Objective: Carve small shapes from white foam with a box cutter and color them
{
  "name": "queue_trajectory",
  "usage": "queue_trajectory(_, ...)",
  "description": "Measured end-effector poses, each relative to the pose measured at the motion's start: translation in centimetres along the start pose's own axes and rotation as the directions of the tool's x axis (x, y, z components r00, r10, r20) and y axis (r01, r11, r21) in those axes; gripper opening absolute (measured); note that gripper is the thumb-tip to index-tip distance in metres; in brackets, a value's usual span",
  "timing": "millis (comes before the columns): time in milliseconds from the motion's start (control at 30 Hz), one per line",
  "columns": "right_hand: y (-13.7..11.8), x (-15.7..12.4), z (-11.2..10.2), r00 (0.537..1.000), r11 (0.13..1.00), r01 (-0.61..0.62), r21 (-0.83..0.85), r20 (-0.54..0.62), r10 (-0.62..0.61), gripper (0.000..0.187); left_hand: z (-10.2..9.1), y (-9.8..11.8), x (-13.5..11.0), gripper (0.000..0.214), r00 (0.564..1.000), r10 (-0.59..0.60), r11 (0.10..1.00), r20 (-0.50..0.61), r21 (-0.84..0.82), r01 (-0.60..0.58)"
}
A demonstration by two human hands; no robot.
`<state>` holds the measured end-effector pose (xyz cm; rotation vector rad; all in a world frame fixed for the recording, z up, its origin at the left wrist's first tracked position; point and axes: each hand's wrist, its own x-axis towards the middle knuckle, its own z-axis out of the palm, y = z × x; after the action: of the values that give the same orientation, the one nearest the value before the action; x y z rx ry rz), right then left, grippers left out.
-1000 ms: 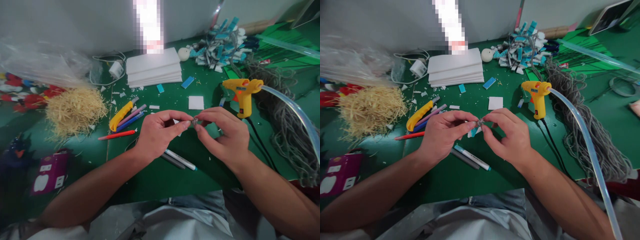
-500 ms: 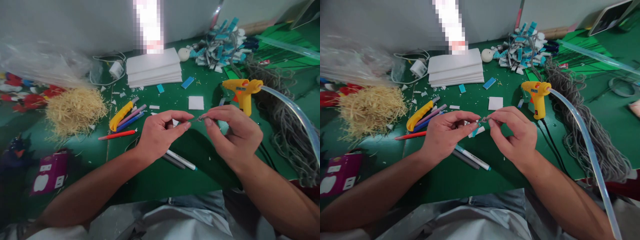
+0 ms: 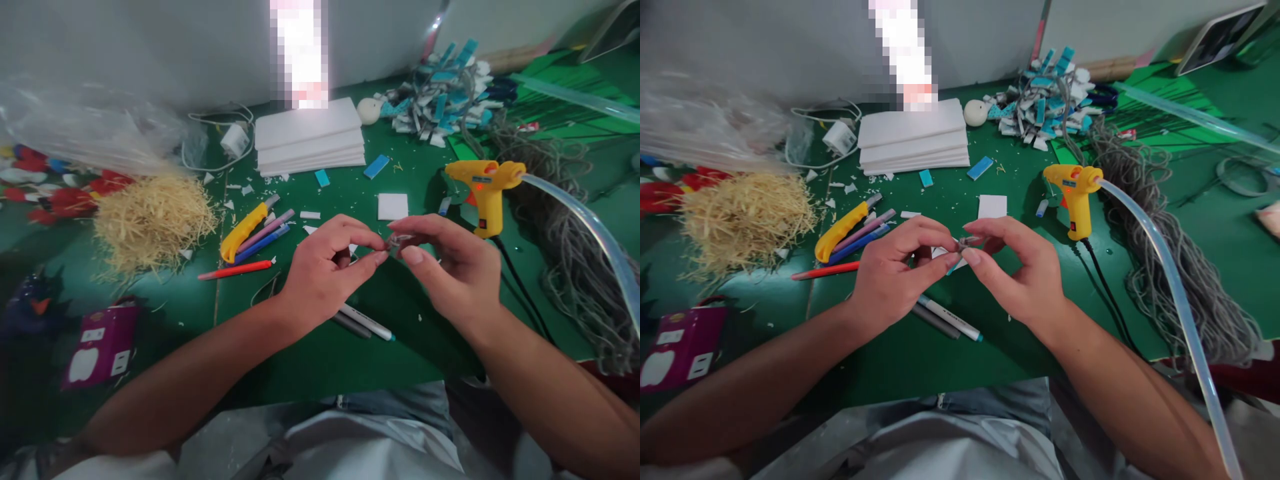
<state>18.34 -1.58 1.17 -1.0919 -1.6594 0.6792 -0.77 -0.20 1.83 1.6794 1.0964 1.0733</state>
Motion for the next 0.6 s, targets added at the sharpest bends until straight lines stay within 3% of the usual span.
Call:
queue_trajectory(67, -0.11, 0.03, 0.10, 1.000, 0.999, -0.018, 0.029, -0.018, 0.019, 0.005, 0.02, 0.00, -0.02, 0.002, 1.000, 0.000, 1.000, 0.004, -0.005, 0.000)
queue_trajectory(433, 0.37, 0.17, 0.28, 0.976, 0.997, 0.013, 0.081, -0.217, 0.005, 0.011, 0.26, 0.11, -0.10, 0.005, 0.998, -0.026, 0.999, 0.055, -0.023, 0.027)
queue_trajectory(533, 0.25, 0.36, 0.14, 0.987, 0.988, -0.028, 0.149, -0.154, 0.051, 0.004, 0.29, 0.11, -0.15, 0.005, 0.999, -0.010, 1.000, 0.054, -0.021, 0.011)
queue_trajectory(600, 0.06, 0.52, 0.06, 0.991, 0.977, -0.104, 0.184, -0.060, 0.117, 0.012, 0.30, 0.11, -0.19, 0.006, 0.999, 0.007, 1.000, 0.052, -0.012, -0.007)
